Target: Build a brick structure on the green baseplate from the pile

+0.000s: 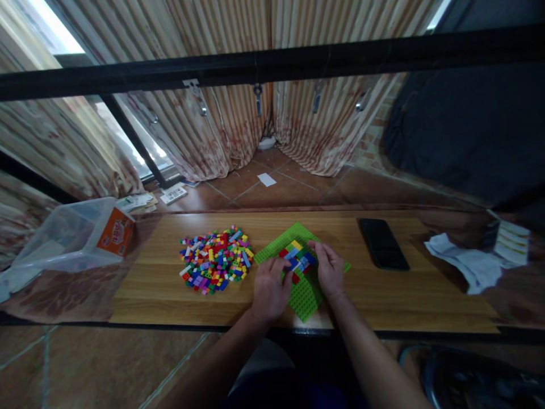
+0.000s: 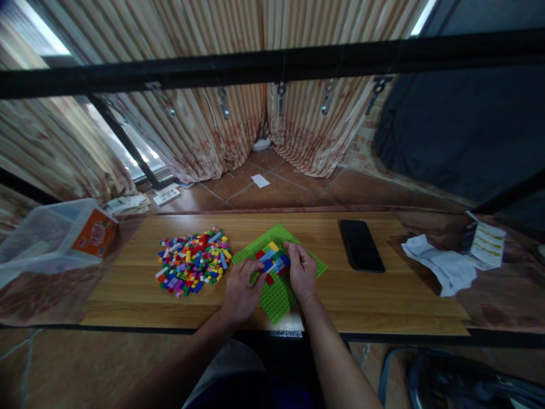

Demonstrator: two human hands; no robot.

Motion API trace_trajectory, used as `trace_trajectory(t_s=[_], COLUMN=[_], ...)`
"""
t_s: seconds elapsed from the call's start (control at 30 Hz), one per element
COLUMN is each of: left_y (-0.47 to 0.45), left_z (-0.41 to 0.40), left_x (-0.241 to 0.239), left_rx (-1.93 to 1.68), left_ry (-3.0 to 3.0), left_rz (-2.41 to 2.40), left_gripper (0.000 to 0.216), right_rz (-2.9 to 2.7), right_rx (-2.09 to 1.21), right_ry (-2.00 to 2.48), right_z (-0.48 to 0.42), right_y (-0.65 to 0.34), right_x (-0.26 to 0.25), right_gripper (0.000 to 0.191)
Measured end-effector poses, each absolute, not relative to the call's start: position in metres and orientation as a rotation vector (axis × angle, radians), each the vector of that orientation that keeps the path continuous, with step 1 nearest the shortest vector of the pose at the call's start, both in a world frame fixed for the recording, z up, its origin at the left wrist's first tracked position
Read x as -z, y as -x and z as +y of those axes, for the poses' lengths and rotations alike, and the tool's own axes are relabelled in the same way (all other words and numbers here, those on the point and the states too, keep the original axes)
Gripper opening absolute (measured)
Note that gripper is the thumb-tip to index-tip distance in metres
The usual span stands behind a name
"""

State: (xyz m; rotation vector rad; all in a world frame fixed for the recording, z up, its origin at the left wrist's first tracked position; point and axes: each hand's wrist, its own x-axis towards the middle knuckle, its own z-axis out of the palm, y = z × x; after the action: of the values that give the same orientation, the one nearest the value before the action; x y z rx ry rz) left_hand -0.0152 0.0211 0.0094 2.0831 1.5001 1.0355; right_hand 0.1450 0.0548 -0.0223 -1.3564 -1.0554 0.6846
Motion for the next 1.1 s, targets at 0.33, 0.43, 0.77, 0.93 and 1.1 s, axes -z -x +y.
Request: trace_trajectory(t_s=[0.33,0.43,0.77,0.93,1.1], left_y=[0.0087,0.0082,0.0093,0.0086,0.0066], left_z=[0.0252,0.0263,0.025,0.0248,0.0262], left_x=[-0.0063,-0.0063,-0.0034,-0.0028,-0.0037], left_rx=[-1.03,-1.05,-1.075,-1.08,-1.083], left_ry=[-2.207,-2.201,-2.205,-2.179,-2.148], left_rz=[1.567,1.586,1.576,1.598,1.641], left_gripper=[0.011,0.009,0.015,0.011,0.017], right_rz=[-1.081,-1.088,-1.127,-1.145,-1.168], right_rx=[-0.698,-0.695,-0.673,-0.662,-0.657], right_ry=[1.36,1.361,1.355,1.363,1.373], right_z=[0.0536,0.0537,0.0535,0.0533,0.0539], right_y=[-0.1447,-0.1446,-0.1448,-0.145,-0.1458], right_x=[0.0206,0.0208,0.0213,0.0217,0.0237], right_gripper=[0.038,0.037,0.034,0.033,0.032])
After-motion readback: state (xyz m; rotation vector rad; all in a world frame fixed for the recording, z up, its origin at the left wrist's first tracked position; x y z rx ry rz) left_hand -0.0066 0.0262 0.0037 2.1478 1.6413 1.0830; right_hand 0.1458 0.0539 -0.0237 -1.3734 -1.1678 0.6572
